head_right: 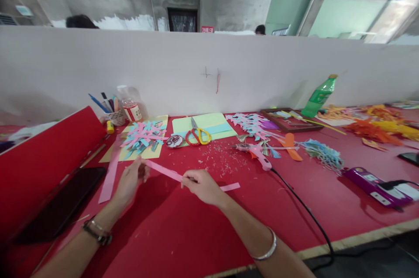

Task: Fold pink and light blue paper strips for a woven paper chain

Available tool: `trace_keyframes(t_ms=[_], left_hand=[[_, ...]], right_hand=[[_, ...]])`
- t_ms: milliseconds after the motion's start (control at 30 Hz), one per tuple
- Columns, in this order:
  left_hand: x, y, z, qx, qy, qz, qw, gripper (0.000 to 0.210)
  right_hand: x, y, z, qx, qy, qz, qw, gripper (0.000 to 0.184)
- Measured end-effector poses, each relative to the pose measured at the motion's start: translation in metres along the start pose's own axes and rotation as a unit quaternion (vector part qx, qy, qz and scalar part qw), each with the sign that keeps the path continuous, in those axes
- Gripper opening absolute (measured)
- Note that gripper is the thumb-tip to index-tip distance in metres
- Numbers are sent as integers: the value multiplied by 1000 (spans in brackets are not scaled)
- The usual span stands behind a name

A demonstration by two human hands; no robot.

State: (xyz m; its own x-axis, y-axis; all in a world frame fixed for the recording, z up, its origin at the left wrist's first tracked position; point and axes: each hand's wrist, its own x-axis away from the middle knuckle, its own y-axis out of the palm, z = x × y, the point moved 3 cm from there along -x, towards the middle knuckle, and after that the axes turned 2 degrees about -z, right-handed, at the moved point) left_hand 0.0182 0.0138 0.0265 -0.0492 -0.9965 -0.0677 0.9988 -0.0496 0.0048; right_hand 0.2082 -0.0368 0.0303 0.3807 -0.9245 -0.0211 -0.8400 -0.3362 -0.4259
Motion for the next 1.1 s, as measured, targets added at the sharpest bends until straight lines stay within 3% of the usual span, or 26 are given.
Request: trace_keyframes(t_ms=[133, 233, 533, 900, 1100], left_hand=[[11, 22, -1, -5, -8, -161, 987, 34], [23, 37, -1, -27, -24, -207, 978, 32], [27, 41, 1, -72, -43, -146, 986, 16], [16, 26, 2, -194, 5, -72, 978, 37], [5, 3, 2, -153, 2, 2, 988, 39]], right_hand=[[-2, 5, 3, -45, 2, -24, 999, 25], [-2, 8, 4, -49, -1, -30, 998, 28], [0, 10, 0, -49, -1, -52, 997, 28], [0, 12, -1, -73, -11, -75, 994, 25], [1, 13, -1, -73, -7, -90, 993, 24]])
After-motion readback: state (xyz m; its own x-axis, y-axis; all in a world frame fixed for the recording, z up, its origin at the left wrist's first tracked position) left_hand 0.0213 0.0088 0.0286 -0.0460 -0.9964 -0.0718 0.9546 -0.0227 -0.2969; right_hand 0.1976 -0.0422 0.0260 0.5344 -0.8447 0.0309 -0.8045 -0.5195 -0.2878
